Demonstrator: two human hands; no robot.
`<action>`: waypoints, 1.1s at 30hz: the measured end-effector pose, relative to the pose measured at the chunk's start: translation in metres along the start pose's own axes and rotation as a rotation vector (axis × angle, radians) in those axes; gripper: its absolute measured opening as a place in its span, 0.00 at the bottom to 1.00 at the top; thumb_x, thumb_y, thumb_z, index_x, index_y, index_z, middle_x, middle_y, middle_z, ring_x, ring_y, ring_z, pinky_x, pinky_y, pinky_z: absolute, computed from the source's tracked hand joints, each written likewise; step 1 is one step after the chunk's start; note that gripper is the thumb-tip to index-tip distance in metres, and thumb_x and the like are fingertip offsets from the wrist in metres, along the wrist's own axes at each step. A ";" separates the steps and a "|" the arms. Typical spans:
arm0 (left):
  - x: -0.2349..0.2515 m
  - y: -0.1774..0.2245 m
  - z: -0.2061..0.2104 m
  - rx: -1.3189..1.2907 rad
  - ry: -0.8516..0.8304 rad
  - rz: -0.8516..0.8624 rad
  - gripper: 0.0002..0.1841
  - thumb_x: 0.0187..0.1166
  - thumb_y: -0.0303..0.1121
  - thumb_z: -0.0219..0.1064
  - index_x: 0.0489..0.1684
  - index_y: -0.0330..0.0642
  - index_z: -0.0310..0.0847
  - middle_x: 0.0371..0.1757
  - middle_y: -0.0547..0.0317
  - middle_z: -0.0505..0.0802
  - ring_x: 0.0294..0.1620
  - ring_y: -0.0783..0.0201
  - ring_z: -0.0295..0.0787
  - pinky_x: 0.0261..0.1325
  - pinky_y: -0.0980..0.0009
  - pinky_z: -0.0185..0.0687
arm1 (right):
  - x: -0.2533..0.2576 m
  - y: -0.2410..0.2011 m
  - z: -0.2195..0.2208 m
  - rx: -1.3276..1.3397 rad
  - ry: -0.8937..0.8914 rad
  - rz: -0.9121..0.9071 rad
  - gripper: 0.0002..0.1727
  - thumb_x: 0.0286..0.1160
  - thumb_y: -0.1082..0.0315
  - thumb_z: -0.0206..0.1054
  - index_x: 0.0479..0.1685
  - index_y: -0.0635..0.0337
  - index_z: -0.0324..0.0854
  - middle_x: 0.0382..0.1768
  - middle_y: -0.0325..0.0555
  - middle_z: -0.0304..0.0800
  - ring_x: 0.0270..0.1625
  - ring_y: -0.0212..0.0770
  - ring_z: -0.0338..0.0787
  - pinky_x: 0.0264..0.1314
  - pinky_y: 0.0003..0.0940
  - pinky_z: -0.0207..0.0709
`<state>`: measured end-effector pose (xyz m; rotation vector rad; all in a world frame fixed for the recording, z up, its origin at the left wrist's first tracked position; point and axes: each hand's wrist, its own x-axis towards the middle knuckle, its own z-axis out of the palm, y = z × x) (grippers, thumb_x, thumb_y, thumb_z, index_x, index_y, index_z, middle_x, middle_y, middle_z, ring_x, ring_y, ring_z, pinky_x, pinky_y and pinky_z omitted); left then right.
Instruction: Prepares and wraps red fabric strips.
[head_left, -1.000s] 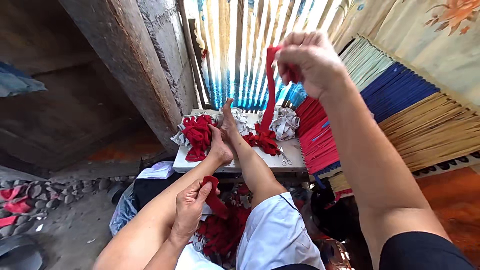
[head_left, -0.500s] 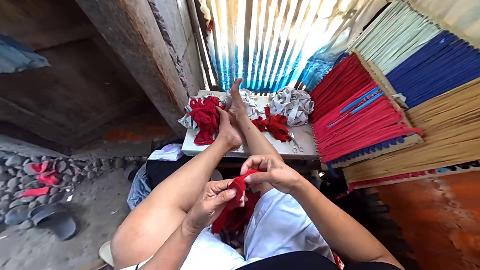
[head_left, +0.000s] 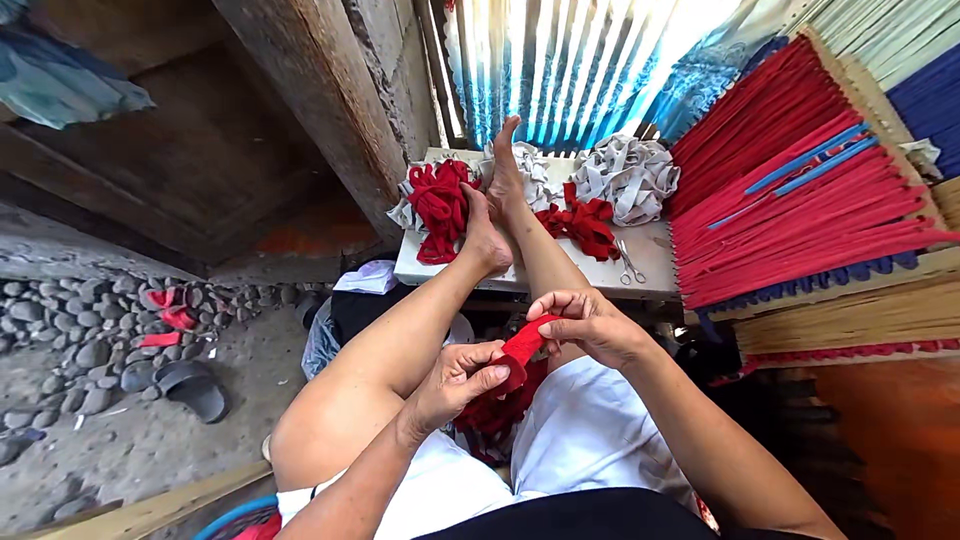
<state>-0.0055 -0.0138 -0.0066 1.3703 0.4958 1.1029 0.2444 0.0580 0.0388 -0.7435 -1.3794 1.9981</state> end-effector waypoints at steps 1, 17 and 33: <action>0.000 0.000 -0.001 0.001 0.003 -0.006 0.10 0.87 0.35 0.63 0.42 0.41 0.90 0.41 0.67 0.93 0.40 0.76 0.89 0.46 0.75 0.87 | 0.000 -0.001 -0.001 -0.020 0.039 -0.011 0.11 0.70 0.81 0.69 0.48 0.62 0.87 0.31 0.45 0.93 0.29 0.32 0.89 0.38 0.28 0.87; 0.003 0.004 0.001 -0.058 -0.029 -0.197 0.13 0.90 0.31 0.55 0.43 0.35 0.86 0.42 0.54 0.97 0.38 0.66 0.95 0.48 0.67 0.92 | 0.000 -0.005 -0.003 -0.184 0.472 -0.357 0.22 0.63 0.85 0.73 0.58 0.61 0.84 0.38 0.42 0.93 0.34 0.31 0.90 0.42 0.28 0.88; 0.005 0.018 -0.004 -0.181 0.103 -0.466 0.13 0.88 0.28 0.55 0.39 0.37 0.86 0.36 0.56 0.96 0.33 0.68 0.94 0.42 0.72 0.92 | -0.013 -0.034 -0.097 -0.281 0.996 -0.536 0.18 0.63 0.85 0.72 0.52 0.60 0.81 0.38 0.35 0.93 0.37 0.32 0.93 0.44 0.30 0.90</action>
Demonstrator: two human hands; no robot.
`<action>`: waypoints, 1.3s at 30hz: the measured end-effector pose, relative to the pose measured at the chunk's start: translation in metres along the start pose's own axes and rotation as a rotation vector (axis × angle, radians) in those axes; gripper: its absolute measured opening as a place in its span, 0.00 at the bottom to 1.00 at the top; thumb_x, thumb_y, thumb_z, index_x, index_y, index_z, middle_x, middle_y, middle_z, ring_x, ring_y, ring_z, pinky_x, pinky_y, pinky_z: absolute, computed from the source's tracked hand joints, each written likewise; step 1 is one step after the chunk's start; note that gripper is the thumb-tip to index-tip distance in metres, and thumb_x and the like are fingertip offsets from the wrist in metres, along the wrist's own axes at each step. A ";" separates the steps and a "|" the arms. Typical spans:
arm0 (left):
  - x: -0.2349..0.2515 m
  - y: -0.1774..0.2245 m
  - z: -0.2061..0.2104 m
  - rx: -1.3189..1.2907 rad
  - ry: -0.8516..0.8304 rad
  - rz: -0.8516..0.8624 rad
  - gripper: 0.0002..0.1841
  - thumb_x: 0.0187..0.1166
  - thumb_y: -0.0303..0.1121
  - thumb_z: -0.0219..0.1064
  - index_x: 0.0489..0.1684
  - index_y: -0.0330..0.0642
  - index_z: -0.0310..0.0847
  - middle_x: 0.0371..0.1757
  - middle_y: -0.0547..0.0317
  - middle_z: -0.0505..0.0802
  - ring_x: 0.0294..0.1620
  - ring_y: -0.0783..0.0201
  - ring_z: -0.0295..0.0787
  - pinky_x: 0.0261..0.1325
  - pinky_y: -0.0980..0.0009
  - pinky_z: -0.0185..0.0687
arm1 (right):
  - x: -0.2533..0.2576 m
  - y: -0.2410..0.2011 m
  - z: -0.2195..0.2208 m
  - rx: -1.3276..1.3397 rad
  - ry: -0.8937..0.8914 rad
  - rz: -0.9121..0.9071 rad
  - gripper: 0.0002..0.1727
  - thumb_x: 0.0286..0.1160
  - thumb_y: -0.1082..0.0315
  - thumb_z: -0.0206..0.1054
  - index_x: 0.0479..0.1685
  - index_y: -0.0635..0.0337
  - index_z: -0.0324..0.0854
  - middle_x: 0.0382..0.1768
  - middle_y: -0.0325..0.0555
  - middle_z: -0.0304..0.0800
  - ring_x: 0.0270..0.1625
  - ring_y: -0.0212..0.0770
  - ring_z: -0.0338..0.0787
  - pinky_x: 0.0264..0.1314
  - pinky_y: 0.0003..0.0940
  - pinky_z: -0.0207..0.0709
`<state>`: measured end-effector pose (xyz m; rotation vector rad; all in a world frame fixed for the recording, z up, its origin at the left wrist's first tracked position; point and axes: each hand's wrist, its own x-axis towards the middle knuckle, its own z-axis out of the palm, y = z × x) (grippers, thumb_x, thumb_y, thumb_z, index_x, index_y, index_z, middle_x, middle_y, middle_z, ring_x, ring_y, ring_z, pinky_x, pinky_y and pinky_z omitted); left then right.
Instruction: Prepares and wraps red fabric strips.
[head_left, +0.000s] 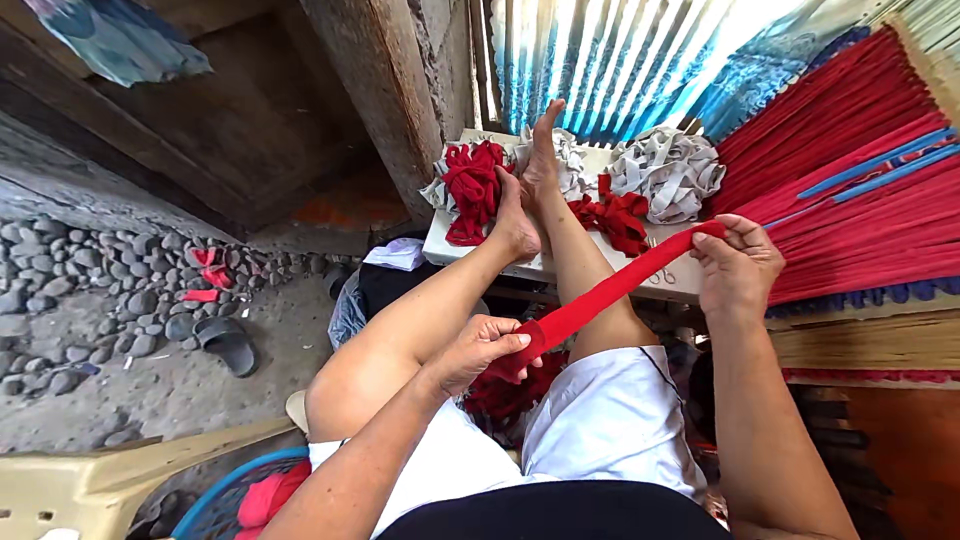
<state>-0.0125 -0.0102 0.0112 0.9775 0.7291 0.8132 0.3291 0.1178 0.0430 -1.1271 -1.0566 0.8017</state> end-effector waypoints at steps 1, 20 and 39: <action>-0.001 0.002 -0.001 -0.013 -0.004 -0.006 0.13 0.88 0.28 0.55 0.39 0.37 0.87 0.36 0.56 0.97 0.35 0.67 0.95 0.44 0.71 0.93 | 0.006 0.000 -0.006 0.000 0.025 -0.013 0.18 0.63 0.85 0.72 0.52 0.60 0.81 0.39 0.36 0.94 0.37 0.32 0.93 0.43 0.31 0.90; -0.002 0.006 0.007 -0.629 0.222 0.163 0.14 0.89 0.35 0.60 0.53 0.35 0.89 0.56 0.43 0.94 0.58 0.54 0.93 0.64 0.57 0.90 | -0.119 0.003 0.080 0.054 -0.749 0.354 0.11 0.85 0.67 0.60 0.50 0.60 0.87 0.45 0.42 0.92 0.46 0.35 0.90 0.52 0.35 0.86; 0.004 0.005 0.016 -0.660 0.476 0.354 0.10 0.87 0.26 0.58 0.55 0.36 0.85 0.56 0.48 0.93 0.58 0.59 0.92 0.67 0.62 0.87 | -0.114 0.008 0.081 0.343 -0.505 0.637 0.07 0.81 0.82 0.59 0.37 0.66 0.80 0.29 0.52 0.93 0.29 0.44 0.95 0.41 0.41 0.93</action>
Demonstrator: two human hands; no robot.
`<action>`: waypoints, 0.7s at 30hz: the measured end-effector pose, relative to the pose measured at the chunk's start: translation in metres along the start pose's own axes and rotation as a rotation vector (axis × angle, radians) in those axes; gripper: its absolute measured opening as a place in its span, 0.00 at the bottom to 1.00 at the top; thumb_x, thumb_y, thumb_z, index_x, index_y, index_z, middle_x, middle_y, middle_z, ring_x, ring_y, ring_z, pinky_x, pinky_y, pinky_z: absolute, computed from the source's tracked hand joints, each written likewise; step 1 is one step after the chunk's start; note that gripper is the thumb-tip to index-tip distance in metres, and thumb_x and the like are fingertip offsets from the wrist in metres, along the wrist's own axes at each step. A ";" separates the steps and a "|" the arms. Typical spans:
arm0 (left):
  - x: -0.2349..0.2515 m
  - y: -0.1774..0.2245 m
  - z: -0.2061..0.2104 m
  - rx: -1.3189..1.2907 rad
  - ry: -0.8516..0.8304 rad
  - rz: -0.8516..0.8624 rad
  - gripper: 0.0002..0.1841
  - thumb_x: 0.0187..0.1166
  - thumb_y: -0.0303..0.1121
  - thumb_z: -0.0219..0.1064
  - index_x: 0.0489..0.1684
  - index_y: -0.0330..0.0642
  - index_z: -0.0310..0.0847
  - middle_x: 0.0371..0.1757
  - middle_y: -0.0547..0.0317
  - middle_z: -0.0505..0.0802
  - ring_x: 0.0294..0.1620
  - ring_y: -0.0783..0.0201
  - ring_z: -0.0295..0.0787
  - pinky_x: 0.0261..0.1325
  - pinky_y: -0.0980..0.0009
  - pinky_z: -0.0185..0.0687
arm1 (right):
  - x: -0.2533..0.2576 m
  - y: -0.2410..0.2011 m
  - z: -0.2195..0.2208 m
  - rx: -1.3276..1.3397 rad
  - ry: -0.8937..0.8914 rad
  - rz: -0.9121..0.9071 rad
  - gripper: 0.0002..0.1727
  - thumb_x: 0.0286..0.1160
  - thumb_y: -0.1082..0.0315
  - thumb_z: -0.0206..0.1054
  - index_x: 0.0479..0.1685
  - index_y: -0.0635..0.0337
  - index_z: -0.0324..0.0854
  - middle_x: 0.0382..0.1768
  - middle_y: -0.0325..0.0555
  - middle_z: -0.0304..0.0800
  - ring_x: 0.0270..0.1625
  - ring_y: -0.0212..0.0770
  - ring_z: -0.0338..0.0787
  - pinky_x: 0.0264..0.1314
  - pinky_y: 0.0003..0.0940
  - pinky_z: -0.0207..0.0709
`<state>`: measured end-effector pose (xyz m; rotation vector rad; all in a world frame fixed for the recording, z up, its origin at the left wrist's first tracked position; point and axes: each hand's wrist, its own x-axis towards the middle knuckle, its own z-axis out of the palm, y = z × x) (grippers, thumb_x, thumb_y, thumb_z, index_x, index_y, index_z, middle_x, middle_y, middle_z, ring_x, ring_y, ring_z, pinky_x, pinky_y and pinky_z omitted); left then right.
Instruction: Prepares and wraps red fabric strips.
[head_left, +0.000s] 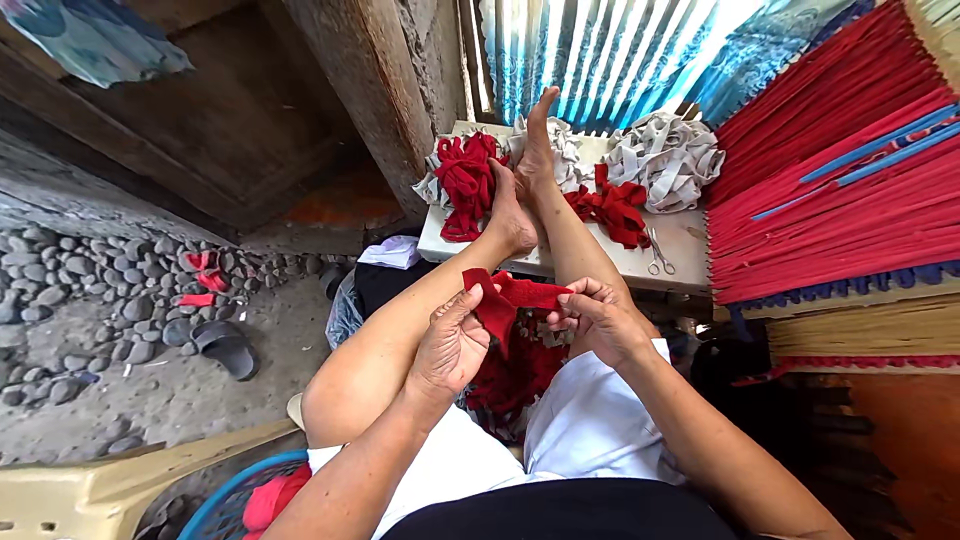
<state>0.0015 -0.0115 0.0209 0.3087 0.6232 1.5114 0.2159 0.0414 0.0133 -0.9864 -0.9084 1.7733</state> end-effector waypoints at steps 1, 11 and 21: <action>0.000 -0.002 0.001 0.011 0.024 -0.012 0.10 0.87 0.26 0.58 0.53 0.36 0.86 0.54 0.49 0.93 0.56 0.60 0.93 0.64 0.62 0.88 | 0.000 -0.001 0.000 0.001 0.019 -0.022 0.06 0.80 0.82 0.60 0.37 0.65 0.80 0.28 0.51 0.92 0.28 0.42 0.94 0.39 0.40 0.93; 0.005 -0.010 -0.013 0.652 0.201 -0.029 0.08 0.82 0.26 0.69 0.36 0.31 0.90 0.35 0.52 0.95 0.37 0.65 0.92 0.50 0.68 0.89 | -0.009 -0.032 -0.011 -0.802 -0.128 -0.521 0.06 0.70 0.80 0.71 0.42 0.65 0.88 0.32 0.42 0.92 0.28 0.31 0.88 0.33 0.26 0.86; -0.005 -0.025 -0.009 0.778 -0.008 0.157 0.07 0.72 0.18 0.74 0.43 0.33 0.91 0.38 0.54 0.95 0.38 0.68 0.92 0.48 0.71 0.90 | -0.025 -0.025 0.027 -0.850 -0.553 -0.435 0.05 0.77 0.73 0.71 0.42 0.65 0.91 0.41 0.42 0.93 0.44 0.27 0.91 0.50 0.22 0.86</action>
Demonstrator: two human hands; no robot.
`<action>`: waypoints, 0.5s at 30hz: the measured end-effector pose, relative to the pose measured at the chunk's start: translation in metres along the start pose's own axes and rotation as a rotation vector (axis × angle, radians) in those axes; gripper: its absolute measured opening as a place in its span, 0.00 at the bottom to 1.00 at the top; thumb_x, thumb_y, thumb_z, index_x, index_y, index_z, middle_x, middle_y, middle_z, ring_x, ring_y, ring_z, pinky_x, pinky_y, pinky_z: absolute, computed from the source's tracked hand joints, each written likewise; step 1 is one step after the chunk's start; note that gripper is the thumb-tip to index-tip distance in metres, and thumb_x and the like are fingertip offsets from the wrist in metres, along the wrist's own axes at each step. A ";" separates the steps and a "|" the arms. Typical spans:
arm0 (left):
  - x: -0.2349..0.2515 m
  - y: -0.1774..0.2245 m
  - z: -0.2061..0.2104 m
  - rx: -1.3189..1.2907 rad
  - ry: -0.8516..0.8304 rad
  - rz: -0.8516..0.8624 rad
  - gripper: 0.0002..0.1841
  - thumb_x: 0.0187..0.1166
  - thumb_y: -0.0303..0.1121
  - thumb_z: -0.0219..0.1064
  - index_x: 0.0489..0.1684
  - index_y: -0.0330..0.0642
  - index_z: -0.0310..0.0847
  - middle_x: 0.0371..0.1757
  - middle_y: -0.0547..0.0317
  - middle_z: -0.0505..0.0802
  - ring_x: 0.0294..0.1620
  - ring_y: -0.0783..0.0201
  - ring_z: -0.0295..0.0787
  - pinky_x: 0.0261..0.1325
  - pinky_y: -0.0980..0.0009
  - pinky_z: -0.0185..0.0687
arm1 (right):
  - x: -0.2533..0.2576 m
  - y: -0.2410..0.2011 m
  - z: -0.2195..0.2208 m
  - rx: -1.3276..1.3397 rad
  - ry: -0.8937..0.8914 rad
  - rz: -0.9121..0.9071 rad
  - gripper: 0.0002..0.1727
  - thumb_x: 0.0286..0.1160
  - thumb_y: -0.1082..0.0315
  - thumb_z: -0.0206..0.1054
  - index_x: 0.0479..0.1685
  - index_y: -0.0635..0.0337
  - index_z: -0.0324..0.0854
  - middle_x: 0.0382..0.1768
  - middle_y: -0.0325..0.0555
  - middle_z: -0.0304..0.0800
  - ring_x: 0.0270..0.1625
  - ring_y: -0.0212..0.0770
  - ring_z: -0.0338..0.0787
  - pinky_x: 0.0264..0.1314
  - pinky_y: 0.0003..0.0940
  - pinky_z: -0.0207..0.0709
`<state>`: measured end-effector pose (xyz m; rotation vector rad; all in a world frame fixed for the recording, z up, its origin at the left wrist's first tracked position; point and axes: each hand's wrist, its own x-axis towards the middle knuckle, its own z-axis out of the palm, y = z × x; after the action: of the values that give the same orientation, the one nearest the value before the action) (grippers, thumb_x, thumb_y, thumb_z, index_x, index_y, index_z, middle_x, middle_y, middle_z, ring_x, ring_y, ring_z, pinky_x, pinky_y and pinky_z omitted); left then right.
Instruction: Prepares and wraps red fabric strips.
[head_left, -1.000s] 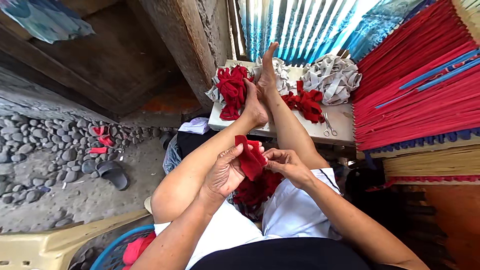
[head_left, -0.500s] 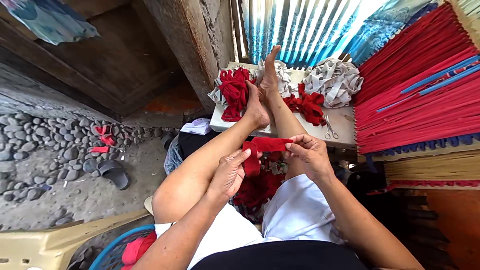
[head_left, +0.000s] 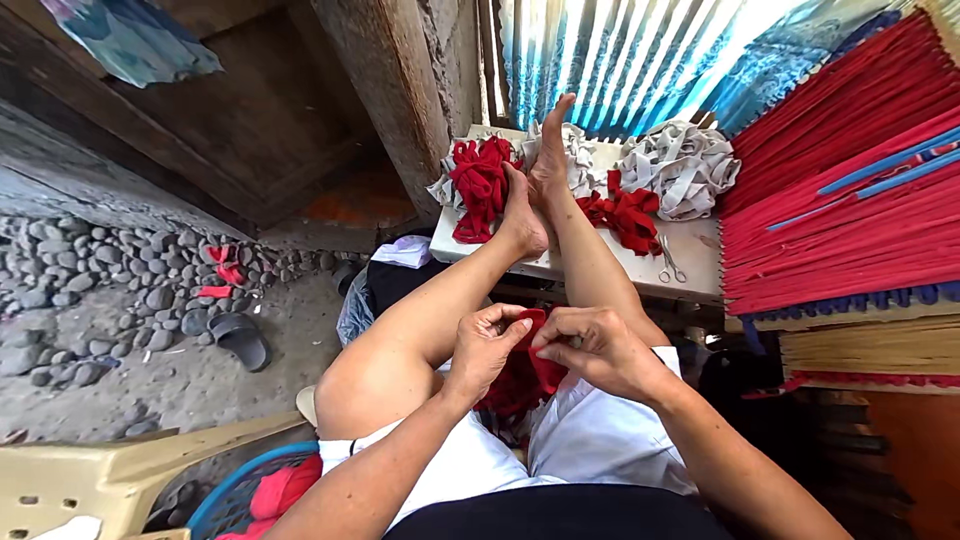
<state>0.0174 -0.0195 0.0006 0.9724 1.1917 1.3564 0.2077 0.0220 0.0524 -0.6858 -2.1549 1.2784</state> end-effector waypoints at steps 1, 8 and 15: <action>-0.001 -0.001 0.001 -0.028 -0.031 0.002 0.07 0.72 0.17 0.73 0.44 0.32 0.90 0.38 0.55 0.95 0.38 0.68 0.91 0.47 0.72 0.90 | 0.003 0.004 0.003 0.000 0.056 0.031 0.04 0.75 0.73 0.72 0.40 0.64 0.91 0.41 0.42 0.93 0.43 0.27 0.91 0.49 0.23 0.87; -0.004 -0.005 0.003 -0.044 -0.080 0.011 0.07 0.80 0.20 0.68 0.47 0.31 0.90 0.39 0.54 0.95 0.38 0.68 0.92 0.48 0.71 0.90 | 0.006 0.016 0.012 0.040 0.249 0.188 0.02 0.69 0.76 0.77 0.37 0.63 0.90 0.34 0.40 0.93 0.34 0.29 0.91 0.41 0.24 0.88; -0.006 -0.003 0.003 0.075 -0.088 0.108 0.07 0.81 0.22 0.67 0.48 0.33 0.91 0.38 0.57 0.96 0.38 0.71 0.92 0.47 0.73 0.90 | 0.005 0.017 0.011 -0.010 0.296 0.165 0.03 0.69 0.77 0.76 0.37 0.63 0.89 0.34 0.40 0.92 0.32 0.27 0.89 0.38 0.23 0.86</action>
<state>0.0219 -0.0248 -0.0017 1.1532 1.1445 1.3468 0.1993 0.0261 0.0341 -1.0077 -1.8964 1.1643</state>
